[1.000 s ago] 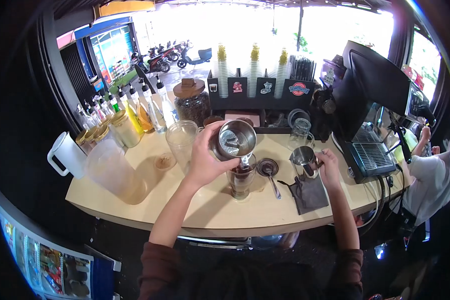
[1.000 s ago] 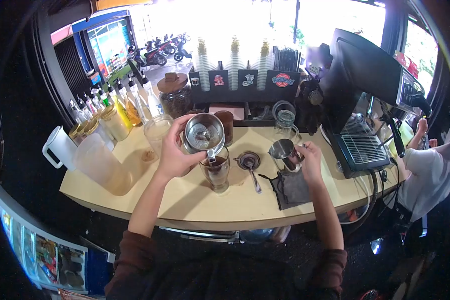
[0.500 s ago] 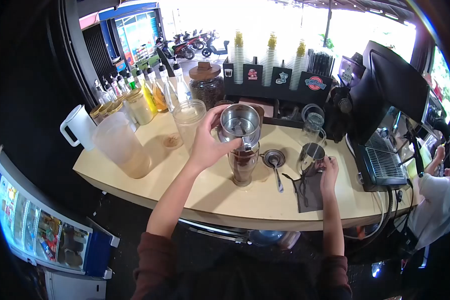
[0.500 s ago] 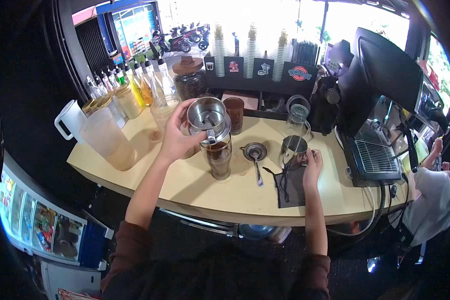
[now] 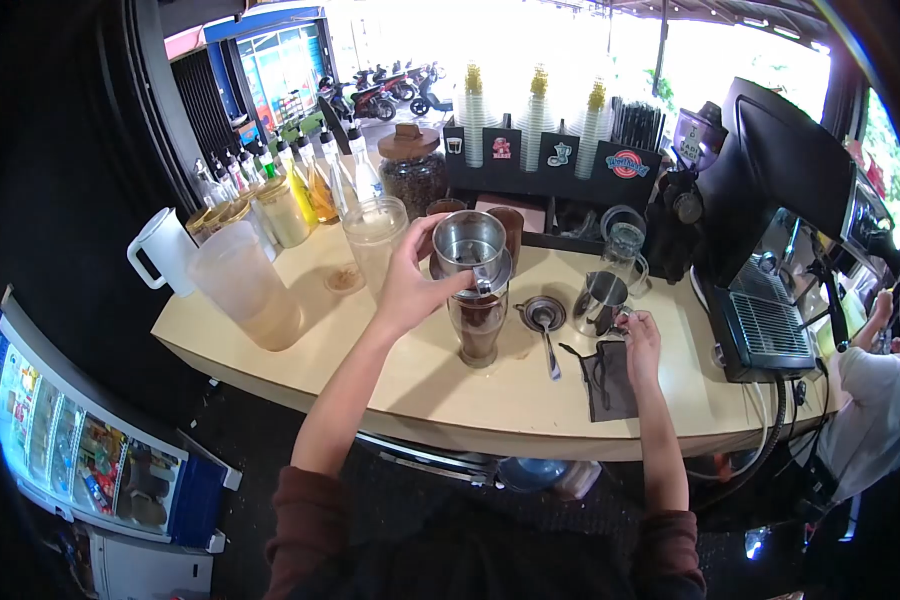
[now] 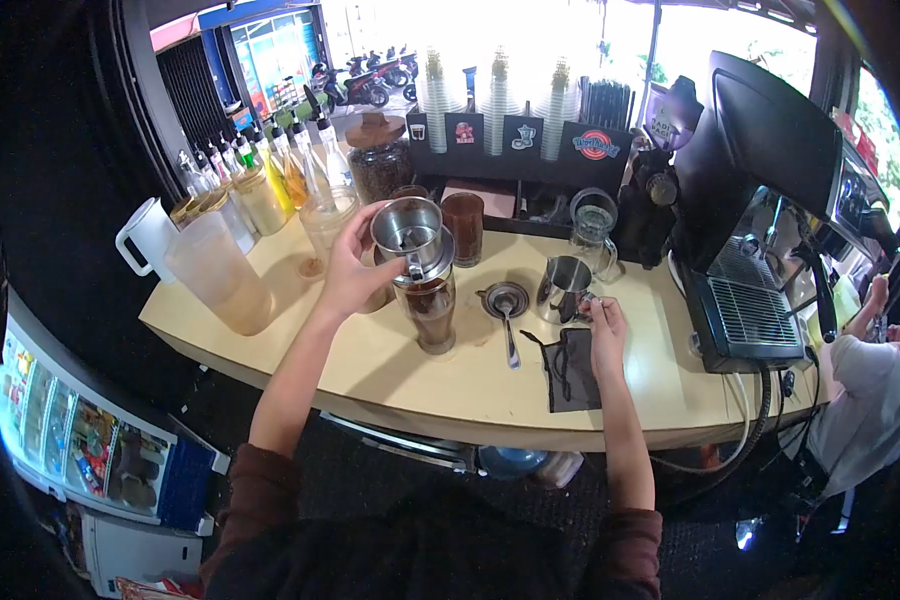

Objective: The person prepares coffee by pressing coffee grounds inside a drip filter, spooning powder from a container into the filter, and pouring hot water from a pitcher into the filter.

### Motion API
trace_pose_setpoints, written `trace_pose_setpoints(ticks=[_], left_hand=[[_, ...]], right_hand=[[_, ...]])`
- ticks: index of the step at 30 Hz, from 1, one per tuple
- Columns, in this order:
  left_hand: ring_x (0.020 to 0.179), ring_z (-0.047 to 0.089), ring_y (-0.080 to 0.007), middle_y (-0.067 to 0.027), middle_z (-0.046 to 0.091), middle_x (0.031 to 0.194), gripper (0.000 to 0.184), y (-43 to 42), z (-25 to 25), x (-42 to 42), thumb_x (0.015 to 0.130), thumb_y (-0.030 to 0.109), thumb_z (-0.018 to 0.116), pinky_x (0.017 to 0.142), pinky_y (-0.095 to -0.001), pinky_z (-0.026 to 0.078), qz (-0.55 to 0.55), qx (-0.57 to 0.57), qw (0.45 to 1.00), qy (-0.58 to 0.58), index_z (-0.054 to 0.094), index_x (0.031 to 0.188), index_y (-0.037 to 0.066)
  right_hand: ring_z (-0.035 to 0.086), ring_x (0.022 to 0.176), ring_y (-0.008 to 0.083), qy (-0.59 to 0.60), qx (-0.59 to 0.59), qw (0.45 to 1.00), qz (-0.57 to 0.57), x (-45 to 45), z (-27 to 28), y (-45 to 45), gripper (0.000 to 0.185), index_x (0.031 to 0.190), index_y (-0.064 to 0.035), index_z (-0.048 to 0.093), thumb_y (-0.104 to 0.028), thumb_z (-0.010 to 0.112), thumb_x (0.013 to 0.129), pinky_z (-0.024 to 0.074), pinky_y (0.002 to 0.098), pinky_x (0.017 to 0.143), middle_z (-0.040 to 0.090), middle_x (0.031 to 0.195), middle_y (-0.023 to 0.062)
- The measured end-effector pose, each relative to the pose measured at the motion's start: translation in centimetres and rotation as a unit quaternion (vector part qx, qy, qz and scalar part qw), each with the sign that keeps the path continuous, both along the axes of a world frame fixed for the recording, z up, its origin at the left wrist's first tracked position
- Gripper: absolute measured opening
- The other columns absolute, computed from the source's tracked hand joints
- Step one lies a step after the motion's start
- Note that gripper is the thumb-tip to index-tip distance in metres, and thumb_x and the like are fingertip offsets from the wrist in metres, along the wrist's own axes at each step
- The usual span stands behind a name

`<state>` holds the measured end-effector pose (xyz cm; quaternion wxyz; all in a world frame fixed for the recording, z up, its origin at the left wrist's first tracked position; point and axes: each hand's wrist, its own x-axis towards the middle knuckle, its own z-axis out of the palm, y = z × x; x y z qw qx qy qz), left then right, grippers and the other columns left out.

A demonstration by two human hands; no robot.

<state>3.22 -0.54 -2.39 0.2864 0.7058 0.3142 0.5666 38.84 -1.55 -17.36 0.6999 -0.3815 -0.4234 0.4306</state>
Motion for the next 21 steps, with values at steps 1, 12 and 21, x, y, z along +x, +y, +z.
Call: trace_pose_setpoints(ticks=[1,12,21], left_hand=[[0.117,0.052,-0.0209,-0.0105,0.055,0.124,0.071,0.0,-0.2,0.0,0.063,0.009,0.079,0.104,-0.0358,0.037,-0.006,0.0,1.0,0.0,0.046,0.126,0.003],[0.117,0.052,-0.0216,-0.0111,0.055,0.123,0.072,-0.4,-0.9,0.5,0.063,0.009,0.08,0.105,-0.0361,0.036,-0.009,-0.004,1.0,0.014,0.046,0.126,0.003],[0.128,0.041,-0.0235,-0.0099,0.044,0.136,0.079,-1.5,-0.7,-1.3,0.071,0.013,0.079,0.108,-0.0394,0.03,-0.015,-0.004,0.999,0.034,0.035,0.136,0.006]], right_hand=[[0.053,0.086,0.0101,0.0,0.001,1.0,0.001,0.1,0.1,-0.1,0.011,0.091,-0.0079,0.053,-0.018,0.053,0.096,0.038,0.0257,0.08,0.059,0.088,0.0027],[0.051,0.078,0.0066,-0.035,-0.041,0.998,-0.03,0.0,1.0,-0.9,0.013,0.084,-0.0092,0.055,-0.018,0.056,0.093,0.0367,0.0203,0.07,0.058,0.081,-0.0009],[0.052,0.081,0.0069,-0.029,-0.018,0.998,-0.055,0.3,0.5,-0.6,0.009,0.09,-0.0083,0.055,-0.016,0.059,0.092,0.0393,0.0219,0.071,0.056,0.086,-0.0007]])
